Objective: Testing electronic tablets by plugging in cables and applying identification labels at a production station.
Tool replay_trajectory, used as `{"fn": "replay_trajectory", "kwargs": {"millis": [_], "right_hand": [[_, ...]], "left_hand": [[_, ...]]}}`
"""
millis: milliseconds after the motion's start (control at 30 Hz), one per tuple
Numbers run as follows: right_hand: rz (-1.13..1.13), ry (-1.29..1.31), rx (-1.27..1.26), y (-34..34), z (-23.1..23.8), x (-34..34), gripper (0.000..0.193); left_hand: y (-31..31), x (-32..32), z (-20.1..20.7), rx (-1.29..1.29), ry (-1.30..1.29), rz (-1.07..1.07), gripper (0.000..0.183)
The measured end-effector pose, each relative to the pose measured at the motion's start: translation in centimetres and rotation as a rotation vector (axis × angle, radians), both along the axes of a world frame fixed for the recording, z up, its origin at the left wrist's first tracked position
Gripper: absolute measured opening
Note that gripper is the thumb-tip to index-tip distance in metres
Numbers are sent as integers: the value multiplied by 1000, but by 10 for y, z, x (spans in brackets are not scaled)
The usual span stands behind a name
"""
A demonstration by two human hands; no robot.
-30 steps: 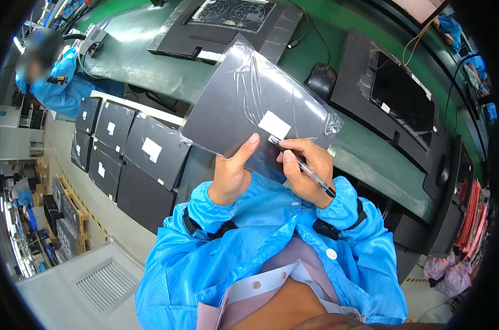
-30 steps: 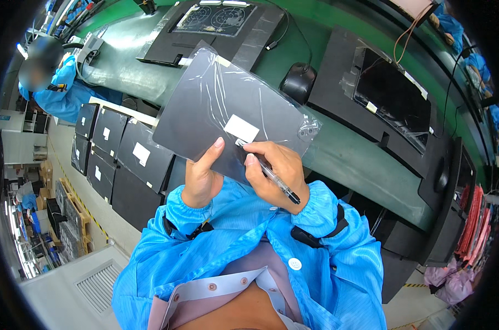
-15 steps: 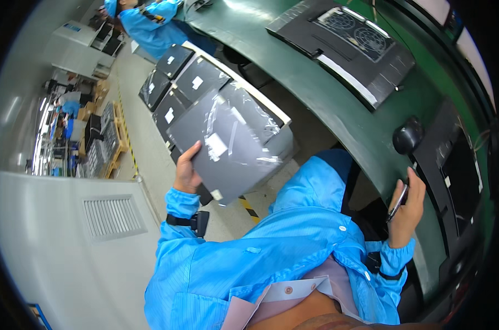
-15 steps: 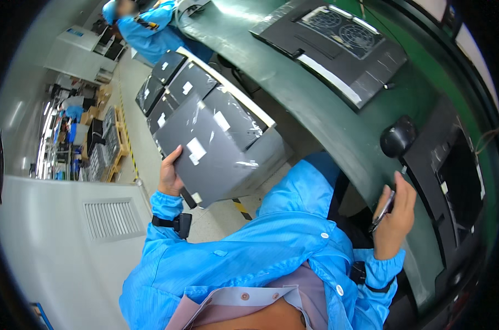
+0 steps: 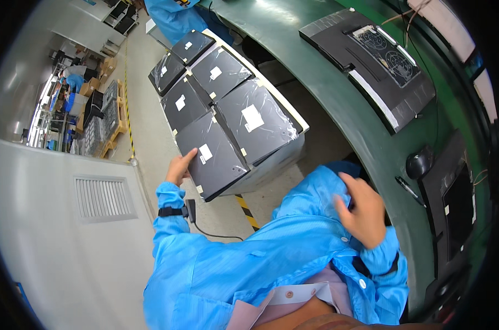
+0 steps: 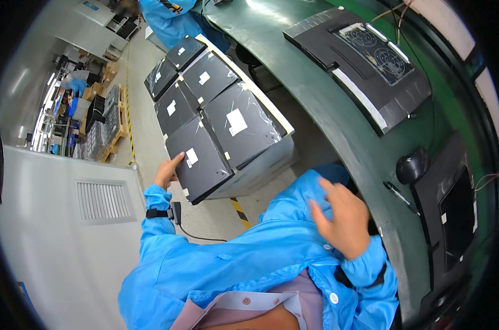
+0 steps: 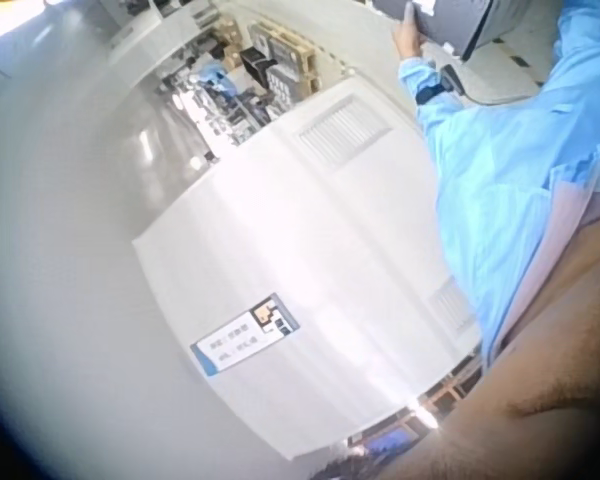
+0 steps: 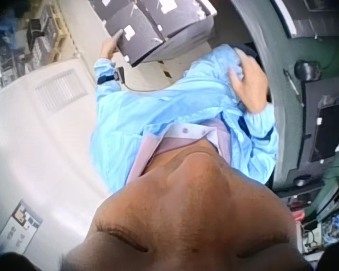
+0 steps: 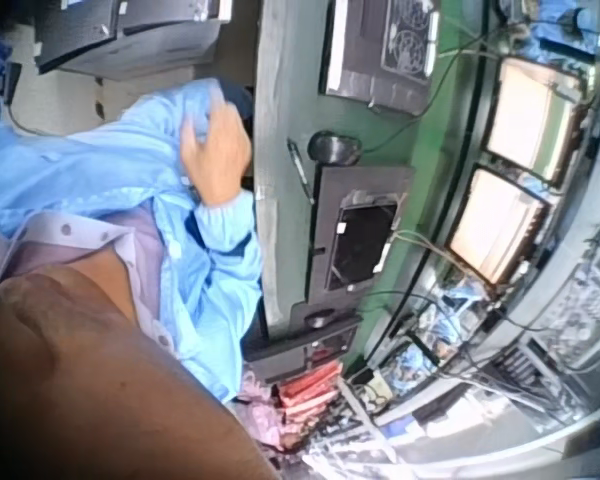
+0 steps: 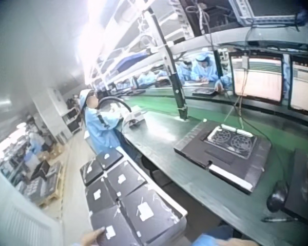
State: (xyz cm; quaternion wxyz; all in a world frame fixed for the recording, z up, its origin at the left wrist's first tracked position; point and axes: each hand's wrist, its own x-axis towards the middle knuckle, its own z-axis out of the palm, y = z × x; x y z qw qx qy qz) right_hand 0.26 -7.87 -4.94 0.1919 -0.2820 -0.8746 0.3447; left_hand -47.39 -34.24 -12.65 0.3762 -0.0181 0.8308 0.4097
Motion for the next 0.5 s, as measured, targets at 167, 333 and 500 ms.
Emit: {"fn": "replay_trajectory", "kwargs": {"millis": [167,333,500], "right_hand": [[49,-99,-181,39,-48,-131,60],[-50,-176,43,51,-99,-214,71],[-55,-180,-159,51,-121,-212,69]], "left_hand": [[-31,28,-12,-375,923,-75,90],[-38,61,-60,355,342,285,81],[-40,62,-74,573,312,468,68]]}}
